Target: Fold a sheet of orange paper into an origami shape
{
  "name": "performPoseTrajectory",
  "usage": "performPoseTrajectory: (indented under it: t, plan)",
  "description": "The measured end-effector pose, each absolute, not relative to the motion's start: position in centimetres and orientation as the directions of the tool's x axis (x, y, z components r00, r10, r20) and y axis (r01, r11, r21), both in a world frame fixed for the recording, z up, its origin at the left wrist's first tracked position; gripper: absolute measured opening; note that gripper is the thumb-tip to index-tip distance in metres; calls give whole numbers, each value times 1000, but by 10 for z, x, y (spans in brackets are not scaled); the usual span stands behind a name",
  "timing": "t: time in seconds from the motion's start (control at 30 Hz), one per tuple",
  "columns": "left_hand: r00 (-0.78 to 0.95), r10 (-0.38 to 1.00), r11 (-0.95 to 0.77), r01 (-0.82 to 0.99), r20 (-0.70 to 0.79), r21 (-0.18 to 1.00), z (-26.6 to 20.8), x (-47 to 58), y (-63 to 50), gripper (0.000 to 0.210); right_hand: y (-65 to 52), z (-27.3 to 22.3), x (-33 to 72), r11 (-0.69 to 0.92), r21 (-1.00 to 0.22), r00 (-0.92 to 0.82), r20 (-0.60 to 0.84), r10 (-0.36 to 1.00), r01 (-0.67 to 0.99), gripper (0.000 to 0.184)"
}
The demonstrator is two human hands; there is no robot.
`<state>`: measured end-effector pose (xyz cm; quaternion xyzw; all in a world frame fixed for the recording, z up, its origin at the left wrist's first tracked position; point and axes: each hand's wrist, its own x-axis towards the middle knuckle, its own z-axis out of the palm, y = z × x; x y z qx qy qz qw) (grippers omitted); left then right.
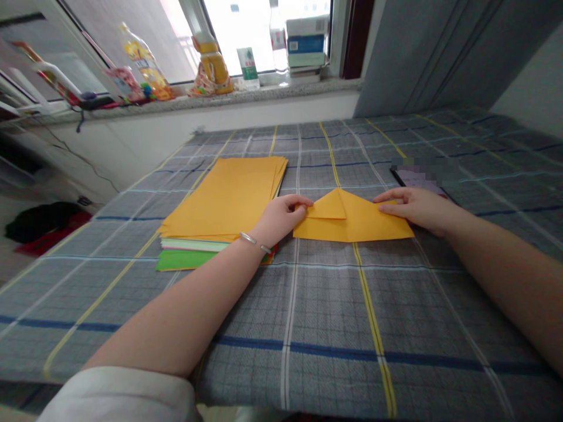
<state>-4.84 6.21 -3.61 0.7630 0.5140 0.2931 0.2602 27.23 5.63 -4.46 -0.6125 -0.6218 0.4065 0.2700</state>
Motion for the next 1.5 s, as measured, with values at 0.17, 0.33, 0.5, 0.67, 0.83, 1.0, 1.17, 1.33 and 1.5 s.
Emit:
performPoseTrajectory:
  t: [0.17, 0.33, 0.5, 0.67, 0.83, 1.0, 1.17, 1.33, 1.5]
  plan:
    - [521, 813, -582, 728, 261, 363, -36, -49, 59, 26, 56, -42, 278, 18, -515, -86, -108, 990, 857, 36]
    - [627, 691, -698, 709, 360, 103, -38, -46, 53, 28, 49, -42, 267, 366, -273, -320, 197, 927, 890, 45]
    - [791, 557, -822, 568, 252, 35, -41, -39, 46, 38, 35, -51, 244, 687, -175, -628, 296, 720, 705, 46]
    - [847, 527, -849, 521, 75, 89, -37, -35, 40, 58, 22, -50, 230, 759, -228, -746, 157, 647, 610, 58]
    - [849, 524, -851, 522, 66, 50, -32, -34, 36, 71, 19, -45, 235, 736, -212, -723, 148, 674, 643, 59]
    - [869, 483, -872, 488, 109, -28, -29, -32, 31, 47, 15, -40, 235, 736, -185, -724, 140, 675, 651, 52]
    - [862, 483, -871, 491, 152, -23, -25, -30, 30, 37, 10, -34, 228, 734, -126, -715, 167, 679, 667, 45]
    - [807, 563, -819, 574, 176, -12, -24, -31, 33, 35, 11, -29, 230, 678, -114, -660, 159, 734, 726, 40]
    - [689, 691, -721, 679, 218, 137, -27, -33, 40, 30, 18, -26, 235, 586, -126, -572, 130, 810, 801, 40]
